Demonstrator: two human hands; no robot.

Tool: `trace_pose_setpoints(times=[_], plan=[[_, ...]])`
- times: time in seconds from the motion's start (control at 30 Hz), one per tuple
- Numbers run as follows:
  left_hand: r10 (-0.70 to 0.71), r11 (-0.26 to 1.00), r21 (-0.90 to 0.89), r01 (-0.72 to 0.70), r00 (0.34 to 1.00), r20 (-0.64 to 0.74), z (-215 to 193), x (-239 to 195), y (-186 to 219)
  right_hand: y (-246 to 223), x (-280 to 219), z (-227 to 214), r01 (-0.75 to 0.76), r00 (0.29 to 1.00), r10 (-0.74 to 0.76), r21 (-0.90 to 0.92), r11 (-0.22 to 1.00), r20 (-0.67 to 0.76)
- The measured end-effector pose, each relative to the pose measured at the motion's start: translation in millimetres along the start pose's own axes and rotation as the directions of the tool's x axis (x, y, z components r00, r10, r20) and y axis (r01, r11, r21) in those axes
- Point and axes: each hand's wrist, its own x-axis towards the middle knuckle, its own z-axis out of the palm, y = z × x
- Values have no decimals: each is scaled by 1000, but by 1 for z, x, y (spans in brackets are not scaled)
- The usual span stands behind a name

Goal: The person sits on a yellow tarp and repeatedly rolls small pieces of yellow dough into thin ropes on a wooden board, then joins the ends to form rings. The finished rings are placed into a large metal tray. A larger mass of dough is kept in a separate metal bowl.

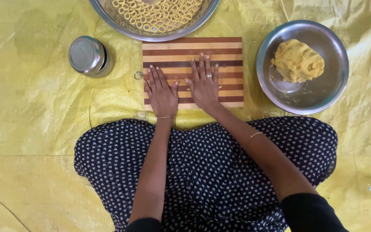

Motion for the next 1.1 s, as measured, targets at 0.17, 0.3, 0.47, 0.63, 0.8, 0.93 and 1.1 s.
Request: trace_pose_setpoints(times=[0.17, 0.3, 0.47, 0.63, 0.8, 0.93, 1.1], plan=[[14, 1000, -8, -14, 1000, -27, -7, -1, 3, 12, 69, 1, -82, 994, 81, -13, 997, -79], [8, 1000, -29, -9, 999, -35, -10, -1, 4, 25, 113, -1, -148, 986, 145, -37, 988, -84], [1, 1000, -22, -1, 999, -33, -10, 0, 5, 16, 102, 1, -99, 992, 97, -20, 995, -81], [-5, 999, -44, 5, 1000, -14, -5, -1, 1, -8, 45, 5, -21, 999, 23, 39, 999, -37], [10, 997, -73, -14, 998, -54, 1, -2, -4, -28, -3, 7, 30, 999, -30, 29, 999, -21], [6, 996, -92, -12, 998, -60, 3, -4, -5, -37, -16, 9, -10, 999, 9, 20, 1000, 43], [6, 997, -83, -10, 999, -49, 1, -2, -3, -25, 26, 9, -38, 999, 38, -17, 999, -17]])
